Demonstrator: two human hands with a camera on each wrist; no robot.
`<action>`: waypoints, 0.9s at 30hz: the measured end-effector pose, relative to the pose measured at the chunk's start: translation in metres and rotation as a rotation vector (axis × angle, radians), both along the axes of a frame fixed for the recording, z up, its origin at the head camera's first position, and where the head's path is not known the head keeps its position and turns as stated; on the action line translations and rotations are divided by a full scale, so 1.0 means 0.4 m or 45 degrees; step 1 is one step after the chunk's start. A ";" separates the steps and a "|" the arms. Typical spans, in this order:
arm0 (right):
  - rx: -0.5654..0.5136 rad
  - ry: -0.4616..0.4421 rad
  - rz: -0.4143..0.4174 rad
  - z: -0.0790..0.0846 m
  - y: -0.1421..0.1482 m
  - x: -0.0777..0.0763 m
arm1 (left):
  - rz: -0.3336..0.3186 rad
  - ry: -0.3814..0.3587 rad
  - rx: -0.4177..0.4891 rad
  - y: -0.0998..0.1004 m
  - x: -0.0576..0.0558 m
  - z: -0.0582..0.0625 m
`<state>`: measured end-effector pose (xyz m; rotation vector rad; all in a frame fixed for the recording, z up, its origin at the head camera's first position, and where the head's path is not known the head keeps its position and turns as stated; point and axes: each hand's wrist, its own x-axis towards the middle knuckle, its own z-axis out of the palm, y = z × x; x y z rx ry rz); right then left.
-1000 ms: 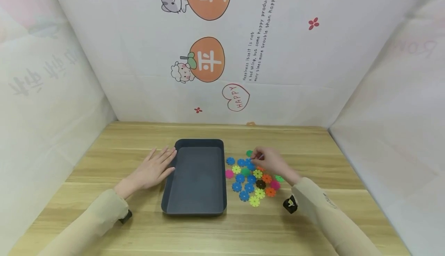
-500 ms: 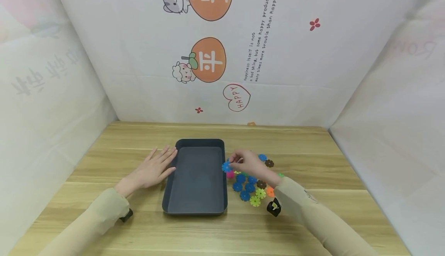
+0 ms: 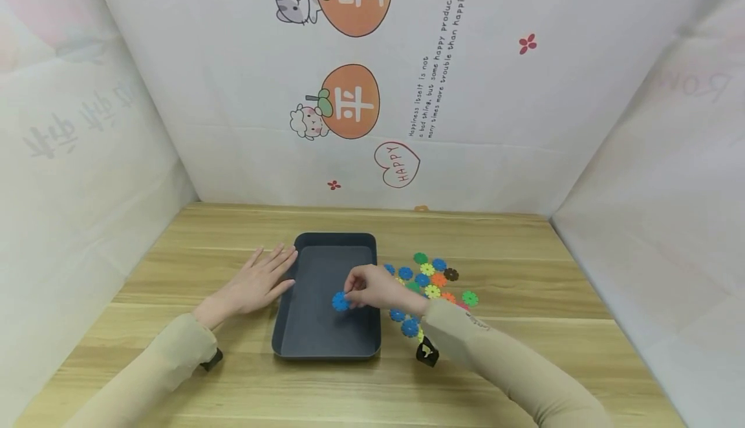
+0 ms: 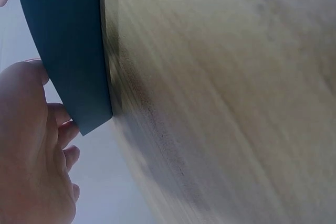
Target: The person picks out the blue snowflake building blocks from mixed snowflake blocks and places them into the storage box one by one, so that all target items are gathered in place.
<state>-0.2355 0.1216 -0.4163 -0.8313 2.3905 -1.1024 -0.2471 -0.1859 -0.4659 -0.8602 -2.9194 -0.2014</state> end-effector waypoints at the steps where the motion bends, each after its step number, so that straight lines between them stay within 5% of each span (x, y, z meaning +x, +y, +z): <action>1: 0.007 -0.007 0.015 -0.005 -0.012 0.001 | -0.001 -0.001 -0.003 0.000 0.000 0.000; 8: 0.055 -0.048 0.079 -0.023 -0.089 0.003 | 0.013 -0.029 -0.023 0.001 -0.002 -0.004; 27: 0.191 -0.167 0.040 -0.054 -0.185 0.014 | 0.018 -0.013 -0.026 0.001 -0.001 -0.003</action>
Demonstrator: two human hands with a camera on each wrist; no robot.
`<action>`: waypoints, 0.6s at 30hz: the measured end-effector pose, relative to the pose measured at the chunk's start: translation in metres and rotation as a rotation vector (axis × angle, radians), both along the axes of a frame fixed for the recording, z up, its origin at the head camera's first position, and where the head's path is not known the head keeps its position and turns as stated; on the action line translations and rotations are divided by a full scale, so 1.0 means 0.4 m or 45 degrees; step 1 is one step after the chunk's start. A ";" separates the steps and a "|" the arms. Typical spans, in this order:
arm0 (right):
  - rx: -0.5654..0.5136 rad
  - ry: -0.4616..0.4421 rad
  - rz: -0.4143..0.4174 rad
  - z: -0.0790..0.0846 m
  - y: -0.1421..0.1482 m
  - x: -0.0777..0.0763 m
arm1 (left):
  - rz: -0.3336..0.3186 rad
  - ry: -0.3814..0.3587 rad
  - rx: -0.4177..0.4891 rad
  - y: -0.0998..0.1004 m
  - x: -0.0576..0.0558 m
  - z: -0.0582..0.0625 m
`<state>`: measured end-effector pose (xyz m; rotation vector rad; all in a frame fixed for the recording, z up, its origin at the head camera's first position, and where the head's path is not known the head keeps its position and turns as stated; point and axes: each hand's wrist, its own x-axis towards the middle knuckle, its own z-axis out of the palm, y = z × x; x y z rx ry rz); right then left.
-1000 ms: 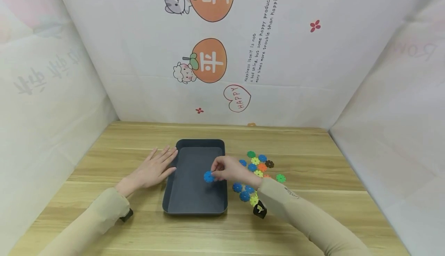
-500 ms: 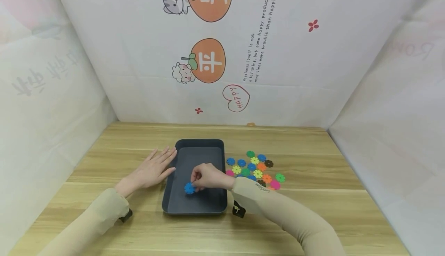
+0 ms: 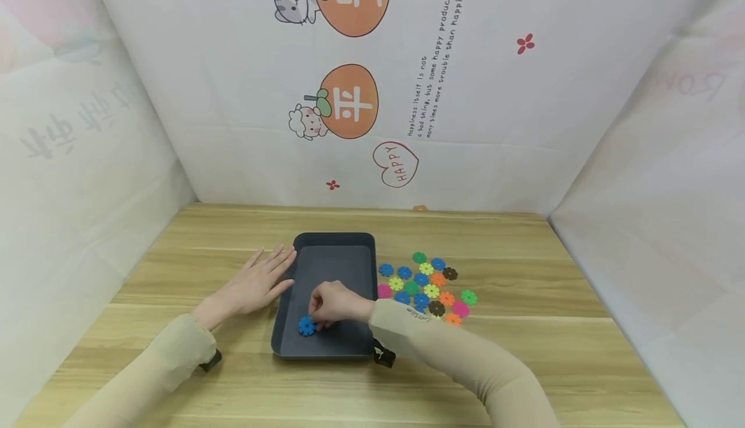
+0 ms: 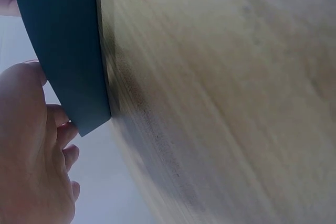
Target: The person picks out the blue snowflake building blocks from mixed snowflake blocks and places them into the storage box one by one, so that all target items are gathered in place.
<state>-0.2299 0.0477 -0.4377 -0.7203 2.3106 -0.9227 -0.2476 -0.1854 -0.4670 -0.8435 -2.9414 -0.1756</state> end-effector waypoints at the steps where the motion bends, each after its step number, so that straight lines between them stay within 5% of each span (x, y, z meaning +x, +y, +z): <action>1: 0.004 -0.002 -0.003 -0.002 -0.001 0.000 | -0.001 -0.001 0.000 0.000 0.000 0.000; 18: 0.058 0.016 -0.003 -0.004 -0.007 0.010 | 0.002 -0.001 0.003 0.000 0.002 -0.001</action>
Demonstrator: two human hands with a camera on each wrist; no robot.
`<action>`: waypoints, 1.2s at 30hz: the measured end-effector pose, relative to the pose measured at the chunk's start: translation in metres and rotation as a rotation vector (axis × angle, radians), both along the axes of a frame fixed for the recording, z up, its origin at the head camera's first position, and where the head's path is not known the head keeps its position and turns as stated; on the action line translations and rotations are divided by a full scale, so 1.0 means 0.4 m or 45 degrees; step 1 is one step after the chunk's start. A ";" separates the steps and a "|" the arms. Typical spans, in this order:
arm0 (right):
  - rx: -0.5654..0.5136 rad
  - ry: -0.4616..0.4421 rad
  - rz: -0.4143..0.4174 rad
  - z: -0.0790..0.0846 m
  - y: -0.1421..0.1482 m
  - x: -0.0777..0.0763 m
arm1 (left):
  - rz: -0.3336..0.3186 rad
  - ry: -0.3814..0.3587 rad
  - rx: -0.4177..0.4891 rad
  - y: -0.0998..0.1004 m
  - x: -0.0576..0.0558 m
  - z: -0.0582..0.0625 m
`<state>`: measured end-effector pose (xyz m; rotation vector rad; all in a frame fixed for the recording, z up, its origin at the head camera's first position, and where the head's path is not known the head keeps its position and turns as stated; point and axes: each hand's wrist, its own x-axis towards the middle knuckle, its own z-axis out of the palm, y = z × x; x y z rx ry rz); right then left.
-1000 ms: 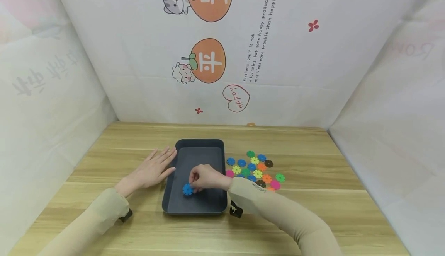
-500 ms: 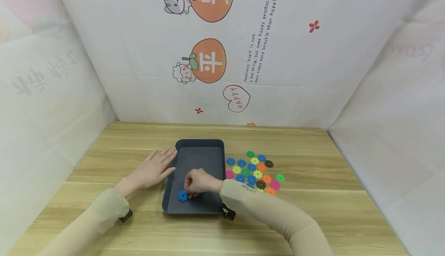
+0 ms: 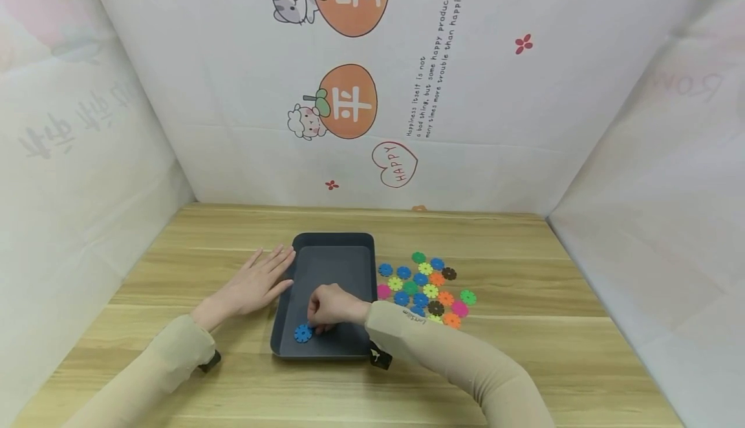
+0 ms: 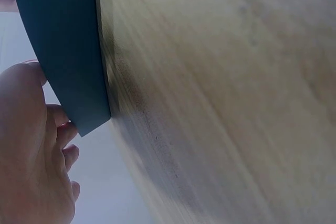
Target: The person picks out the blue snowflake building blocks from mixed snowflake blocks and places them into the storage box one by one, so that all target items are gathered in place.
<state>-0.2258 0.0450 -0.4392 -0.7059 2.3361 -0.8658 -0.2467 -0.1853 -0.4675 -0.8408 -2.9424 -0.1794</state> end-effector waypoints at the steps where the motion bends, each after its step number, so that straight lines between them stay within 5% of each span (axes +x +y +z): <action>1: -0.006 0.002 0.004 0.002 0.002 0.000 | 0.000 -0.002 0.002 0.000 0.000 0.000; 20: -0.106 0.121 -0.073 0.084 0.120 -0.040 | 0.003 -0.017 0.023 -0.002 0.002 -0.002; 28: -0.110 0.118 -0.184 0.142 0.226 -0.085 | 0.000 -0.017 0.035 -0.001 0.004 -0.002; 36: -0.119 0.210 -0.353 0.148 0.346 -0.137 | -0.006 -0.004 0.028 -0.001 0.004 -0.005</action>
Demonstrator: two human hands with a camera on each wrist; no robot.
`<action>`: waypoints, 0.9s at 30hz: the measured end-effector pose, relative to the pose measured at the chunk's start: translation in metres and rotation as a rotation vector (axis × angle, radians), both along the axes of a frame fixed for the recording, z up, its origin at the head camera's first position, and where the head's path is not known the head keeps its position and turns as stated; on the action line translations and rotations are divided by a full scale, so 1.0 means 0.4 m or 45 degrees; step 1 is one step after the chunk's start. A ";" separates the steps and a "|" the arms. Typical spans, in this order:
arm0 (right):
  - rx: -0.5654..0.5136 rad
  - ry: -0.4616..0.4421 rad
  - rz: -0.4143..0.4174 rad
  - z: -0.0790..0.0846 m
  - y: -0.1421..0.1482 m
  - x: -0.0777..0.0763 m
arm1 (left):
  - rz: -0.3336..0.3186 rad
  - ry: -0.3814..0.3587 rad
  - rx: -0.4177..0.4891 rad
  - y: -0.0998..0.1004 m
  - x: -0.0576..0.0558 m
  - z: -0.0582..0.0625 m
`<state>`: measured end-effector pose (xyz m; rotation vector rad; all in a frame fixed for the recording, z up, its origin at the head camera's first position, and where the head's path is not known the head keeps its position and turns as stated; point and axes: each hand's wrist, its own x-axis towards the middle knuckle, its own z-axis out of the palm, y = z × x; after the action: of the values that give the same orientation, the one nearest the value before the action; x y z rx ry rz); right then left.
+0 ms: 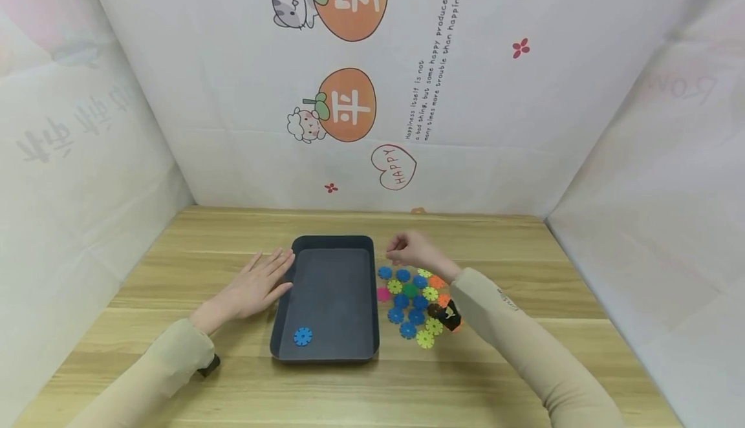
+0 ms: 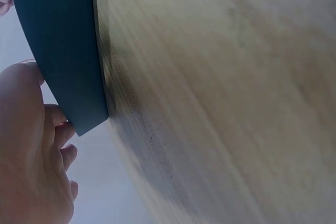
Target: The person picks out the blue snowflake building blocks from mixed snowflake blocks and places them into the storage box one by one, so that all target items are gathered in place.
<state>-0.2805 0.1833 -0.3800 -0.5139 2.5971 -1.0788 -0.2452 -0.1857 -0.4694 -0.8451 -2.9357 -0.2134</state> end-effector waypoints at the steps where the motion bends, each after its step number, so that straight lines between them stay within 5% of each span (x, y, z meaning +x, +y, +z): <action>1: 0.006 0.011 -0.028 -0.003 0.014 -0.005 | 0.000 0.005 -0.002 -0.001 0.000 -0.001; 9: 0.035 0.108 -0.070 -0.056 0.116 -0.041 | 0.000 0.014 -0.002 -0.002 0.000 -0.003; 27: 0.196 0.085 -0.140 -0.129 0.239 -0.068 | 0.005 -0.009 0.004 -0.001 0.003 -0.002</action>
<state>-0.3077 0.2791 -0.4315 -0.3819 2.7675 -0.8984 -0.2441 -0.1863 -0.4703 -0.8396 -2.9422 -0.2210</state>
